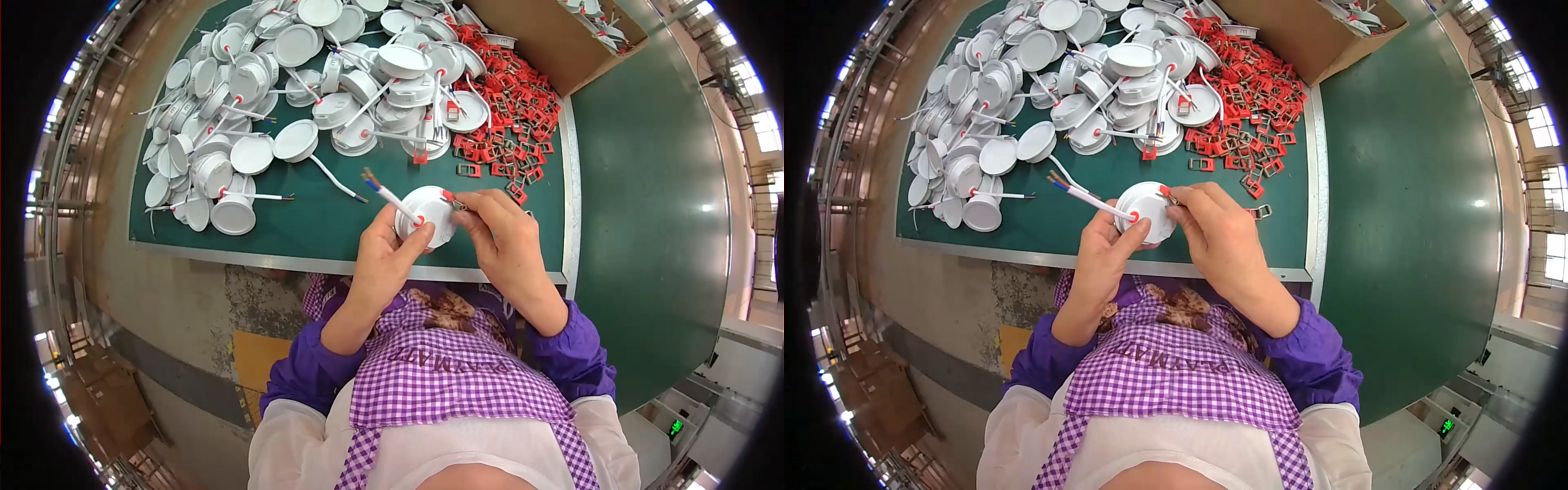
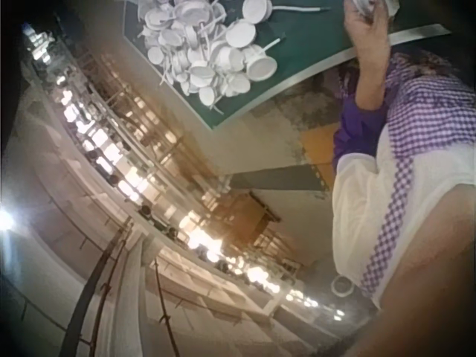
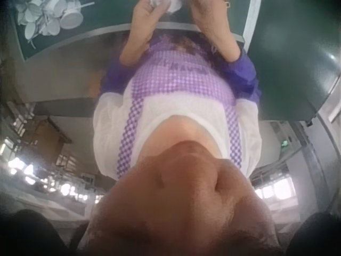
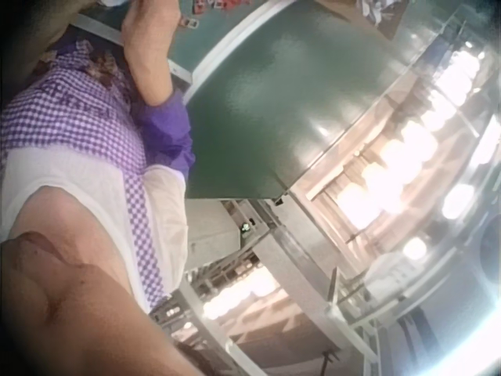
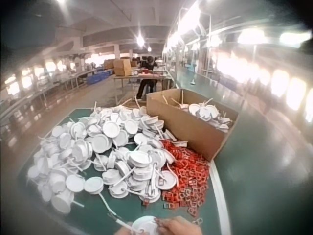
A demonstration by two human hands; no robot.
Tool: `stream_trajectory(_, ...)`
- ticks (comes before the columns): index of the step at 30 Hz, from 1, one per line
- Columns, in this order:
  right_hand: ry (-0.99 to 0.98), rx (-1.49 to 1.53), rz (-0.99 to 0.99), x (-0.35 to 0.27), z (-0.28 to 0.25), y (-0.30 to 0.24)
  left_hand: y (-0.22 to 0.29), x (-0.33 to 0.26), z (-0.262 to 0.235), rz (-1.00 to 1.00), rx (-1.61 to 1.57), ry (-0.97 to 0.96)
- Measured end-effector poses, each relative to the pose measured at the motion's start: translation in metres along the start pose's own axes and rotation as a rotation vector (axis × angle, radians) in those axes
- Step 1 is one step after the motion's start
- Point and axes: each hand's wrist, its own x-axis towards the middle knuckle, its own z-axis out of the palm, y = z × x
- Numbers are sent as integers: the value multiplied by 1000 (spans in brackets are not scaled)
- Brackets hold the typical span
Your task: The person assembles light fixtures by attaching clips to round light housings by hand.
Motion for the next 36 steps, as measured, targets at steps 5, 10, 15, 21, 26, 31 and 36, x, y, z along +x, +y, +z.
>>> stream_trajectory(5, 27, -4, -1, -8, -2, 0, -6, -1, 5, 93, 86, 7)
stream_trajectory(10, 19, -54, -9, -9, -4, 0, -10, -1, 2, 168, 327, -21)
stream_trajectory(15, 17, -19, 13, -10, -2, 4, 3, -3, 8, 199, 525, -5)
stream_trajectory(21, -13, -53, 12, -13, -1, 15, 2, 1, 2, 304, 630, -48)
stream_trajectory(26, -49, 396, 380, -18, -8, 13, -2, -6, -4, 275, 504, -209)
stream_trajectory(31, -206, 440, 428, -34, -7, 9, -4, -18, -1, 121, 294, -180)
stream_trajectory(36, -260, 497, 587, -43, -13, 8, -10, -23, -2, -16, 184, -211)
